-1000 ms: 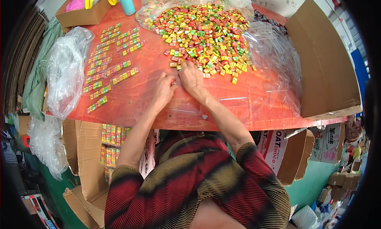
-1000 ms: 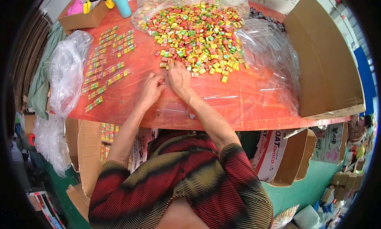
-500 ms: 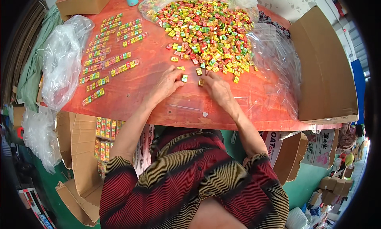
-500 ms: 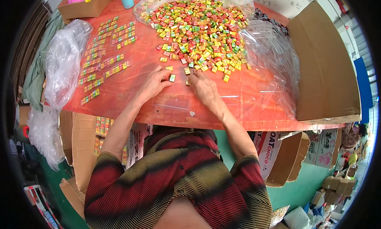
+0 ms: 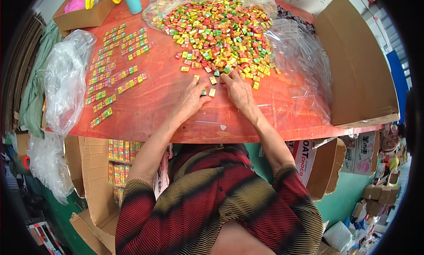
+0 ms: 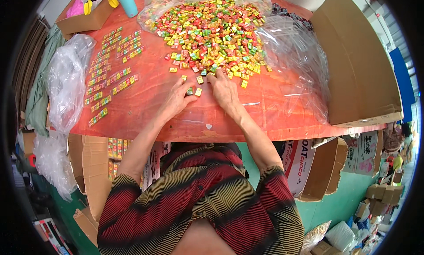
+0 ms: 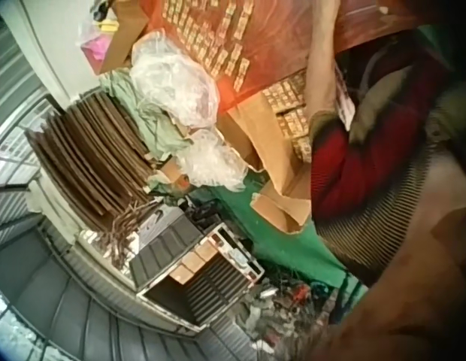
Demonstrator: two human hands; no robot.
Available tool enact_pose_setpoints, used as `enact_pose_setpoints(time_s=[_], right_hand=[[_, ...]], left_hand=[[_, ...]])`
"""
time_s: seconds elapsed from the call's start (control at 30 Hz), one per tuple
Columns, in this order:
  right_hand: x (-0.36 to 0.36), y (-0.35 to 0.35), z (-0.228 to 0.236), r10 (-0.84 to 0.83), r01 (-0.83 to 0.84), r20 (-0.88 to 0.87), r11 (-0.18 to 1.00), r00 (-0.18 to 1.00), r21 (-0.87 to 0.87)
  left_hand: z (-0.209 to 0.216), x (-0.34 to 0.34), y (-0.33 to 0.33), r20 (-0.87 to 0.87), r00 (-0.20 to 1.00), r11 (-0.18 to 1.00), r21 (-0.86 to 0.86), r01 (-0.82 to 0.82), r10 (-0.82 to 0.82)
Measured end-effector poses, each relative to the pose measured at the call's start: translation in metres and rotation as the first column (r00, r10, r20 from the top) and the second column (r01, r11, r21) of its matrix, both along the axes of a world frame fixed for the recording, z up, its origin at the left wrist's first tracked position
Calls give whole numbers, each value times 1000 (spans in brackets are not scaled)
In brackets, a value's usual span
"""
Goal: Sorting and arranging small wrapped candies on a table.
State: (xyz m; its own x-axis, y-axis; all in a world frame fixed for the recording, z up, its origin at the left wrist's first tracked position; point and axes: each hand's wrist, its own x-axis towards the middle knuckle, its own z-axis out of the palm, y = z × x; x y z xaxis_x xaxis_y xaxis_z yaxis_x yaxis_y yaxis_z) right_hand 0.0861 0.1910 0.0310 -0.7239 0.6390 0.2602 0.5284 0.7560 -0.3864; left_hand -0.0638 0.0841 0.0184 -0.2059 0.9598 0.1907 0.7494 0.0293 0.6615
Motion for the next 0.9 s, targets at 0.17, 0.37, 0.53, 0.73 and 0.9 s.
enact_pose_setpoints(time_s=[0.17, 0.37, 0.53, 0.73, 0.9], right_hand=[[-1, -5, -10, -25, 20, 48, 994, 999, 111], [-6, -23, -14, -34, 36, -13, 989, 999, 143], [1, -16, -12, -80, 78, -33, 995, 996, -64], [9, 22, 1, -183, 188, -50, 977, 982, 105], [13, 39, -17, -195, 184, 21, 954, 981, 237]], left_hand=[[3, 15, 5, -43, 999, 1000, -10, 2, -2], [0, 23, 10, -101, 995, 1000, -14, -15, 14], [1, 27, 14, -146, 988, 999, -13, -51, 48], [2, 29, 12, -116, 993, 1000, 12, -28, 29], [9, 29, 12, -102, 995, 999, -33, -7, 4]])
